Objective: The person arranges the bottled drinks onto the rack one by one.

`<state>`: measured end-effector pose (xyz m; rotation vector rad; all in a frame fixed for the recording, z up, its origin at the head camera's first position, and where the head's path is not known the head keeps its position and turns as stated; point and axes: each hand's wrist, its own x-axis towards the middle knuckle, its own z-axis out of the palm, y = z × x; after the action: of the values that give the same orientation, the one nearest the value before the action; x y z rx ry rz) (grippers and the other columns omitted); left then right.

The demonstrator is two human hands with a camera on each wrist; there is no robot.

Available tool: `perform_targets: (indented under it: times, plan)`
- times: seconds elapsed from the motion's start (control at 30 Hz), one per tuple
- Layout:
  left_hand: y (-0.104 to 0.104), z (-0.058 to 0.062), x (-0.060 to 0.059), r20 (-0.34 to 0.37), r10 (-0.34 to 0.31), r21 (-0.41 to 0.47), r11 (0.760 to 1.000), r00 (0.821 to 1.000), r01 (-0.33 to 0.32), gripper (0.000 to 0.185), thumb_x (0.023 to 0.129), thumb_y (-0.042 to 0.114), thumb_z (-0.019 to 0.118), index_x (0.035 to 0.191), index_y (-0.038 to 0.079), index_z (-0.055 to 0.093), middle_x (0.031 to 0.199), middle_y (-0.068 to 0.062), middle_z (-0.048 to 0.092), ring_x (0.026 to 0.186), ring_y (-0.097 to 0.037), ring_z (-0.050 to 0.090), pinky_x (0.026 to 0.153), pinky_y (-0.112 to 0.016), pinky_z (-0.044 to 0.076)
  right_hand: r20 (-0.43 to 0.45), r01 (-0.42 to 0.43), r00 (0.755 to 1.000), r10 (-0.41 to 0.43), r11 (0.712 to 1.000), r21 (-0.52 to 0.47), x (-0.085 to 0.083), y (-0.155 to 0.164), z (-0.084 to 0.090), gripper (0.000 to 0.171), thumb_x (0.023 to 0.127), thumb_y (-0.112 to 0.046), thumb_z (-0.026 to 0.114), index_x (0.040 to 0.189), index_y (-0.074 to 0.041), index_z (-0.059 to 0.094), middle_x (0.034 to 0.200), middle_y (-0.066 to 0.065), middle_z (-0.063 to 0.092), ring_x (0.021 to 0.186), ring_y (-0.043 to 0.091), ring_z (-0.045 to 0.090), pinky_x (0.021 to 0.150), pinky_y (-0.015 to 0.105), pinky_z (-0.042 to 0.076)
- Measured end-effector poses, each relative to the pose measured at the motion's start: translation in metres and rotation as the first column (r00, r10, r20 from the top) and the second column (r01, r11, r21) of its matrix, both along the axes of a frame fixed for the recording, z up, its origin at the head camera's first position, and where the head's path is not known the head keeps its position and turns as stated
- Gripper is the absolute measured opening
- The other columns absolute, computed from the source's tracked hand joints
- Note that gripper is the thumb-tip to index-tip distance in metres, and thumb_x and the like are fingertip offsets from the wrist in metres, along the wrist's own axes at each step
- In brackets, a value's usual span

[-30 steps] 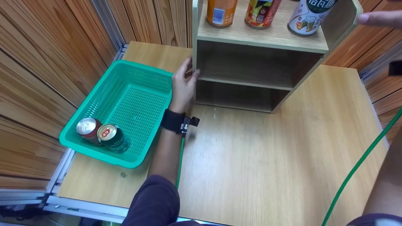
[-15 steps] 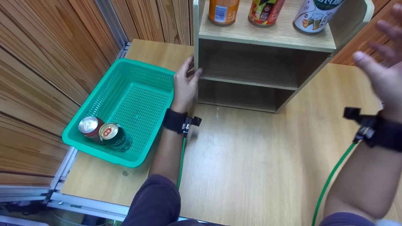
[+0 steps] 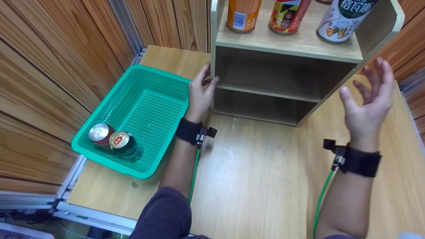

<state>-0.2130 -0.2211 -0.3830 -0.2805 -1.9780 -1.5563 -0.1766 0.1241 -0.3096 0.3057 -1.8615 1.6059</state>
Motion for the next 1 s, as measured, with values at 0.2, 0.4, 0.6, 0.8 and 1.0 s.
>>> perform_targets:
  times: [0.2, 0.4, 0.6, 0.8, 1.0]
  plan:
    - [0.009, 0.0, -0.001, 0.03, -0.036, 0.02, 0.999, 0.999, 0.036, 0.044, 0.085, 0.003, 0.058, 0.127, 0.0, 0.046, 0.122, -0.01, 0.053, 0.106, -0.012, 0.052, 0.083, -0.03, 0.046, 0.019, -0.011, 1.0, 0.015, 0.987, -0.161, -0.006, 0.002, -0.03, 0.072, 0.071, 0.009, 0.065, 0.134, -0.003, 0.032, 0.134, 0.007, 0.038, 0.117, 0.026, 0.038, 0.093, 0.038, 0.036]
    - [0.012, 0.001, 0.0, 0.016, -0.028, 0.017, 0.999, 0.999, 0.027, 0.044, 0.084, 0.003, 0.059, 0.126, -0.001, 0.047, 0.121, -0.011, 0.053, 0.106, -0.016, 0.053, 0.083, -0.03, 0.047, 0.056, -0.014, 0.998, 0.025, 0.982, -0.186, -0.013, 0.003, -0.045, 0.071, 0.072, 0.007, 0.065, 0.134, -0.004, 0.033, 0.134, 0.007, 0.038, 0.118, 0.025, 0.039, 0.095, 0.036, 0.035]
    - [0.011, 0.002, 0.004, 0.018, -0.011, -0.016, 1.0, 1.0, 0.011, 0.043, 0.084, 0.002, 0.058, 0.125, -0.002, 0.046, 0.121, -0.013, 0.053, 0.106, -0.019, 0.053, 0.083, -0.03, 0.046, 0.061, -0.037, 0.997, 0.044, 0.992, -0.118, -0.02, 0.001, -0.056, 0.073, 0.072, 0.001, 0.067, 0.135, -0.003, 0.031, 0.135, 0.007, 0.036, 0.12, 0.025, 0.036, 0.098, 0.036, 0.031]
    - [0.007, 0.006, 0.005, 0.037, 0.032, -0.033, 0.999, 0.999, -0.031, 0.042, 0.084, 0.0, 0.057, 0.124, -0.003, 0.046, 0.12, -0.014, 0.053, 0.107, -0.02, 0.053, 0.084, -0.027, 0.046, 0.118, -0.034, 0.992, 0.036, 0.999, -0.026, -0.032, -0.008, -0.066, 0.072, 0.075, -0.008, 0.069, 0.136, -0.008, 0.031, 0.132, 0.004, 0.039, 0.119, 0.021, 0.037, 0.098, 0.034, 0.032]
    - [0.005, 0.007, 0.001, 0.026, 0.04, -0.065, 0.997, 0.999, -0.038, 0.041, 0.083, -0.001, 0.058, 0.123, -0.005, 0.047, 0.12, -0.016, 0.053, 0.107, -0.018, 0.053, 0.083, -0.03, 0.046, 0.127, -0.012, 0.992, 0.012, 1.0, 0.001, -0.042, -0.012, -0.081, 0.066, 0.075, -0.006, 0.067, 0.133, -0.009, 0.035, 0.129, 0.002, 0.042, 0.117, 0.019, 0.038, 0.095, 0.035, 0.035]
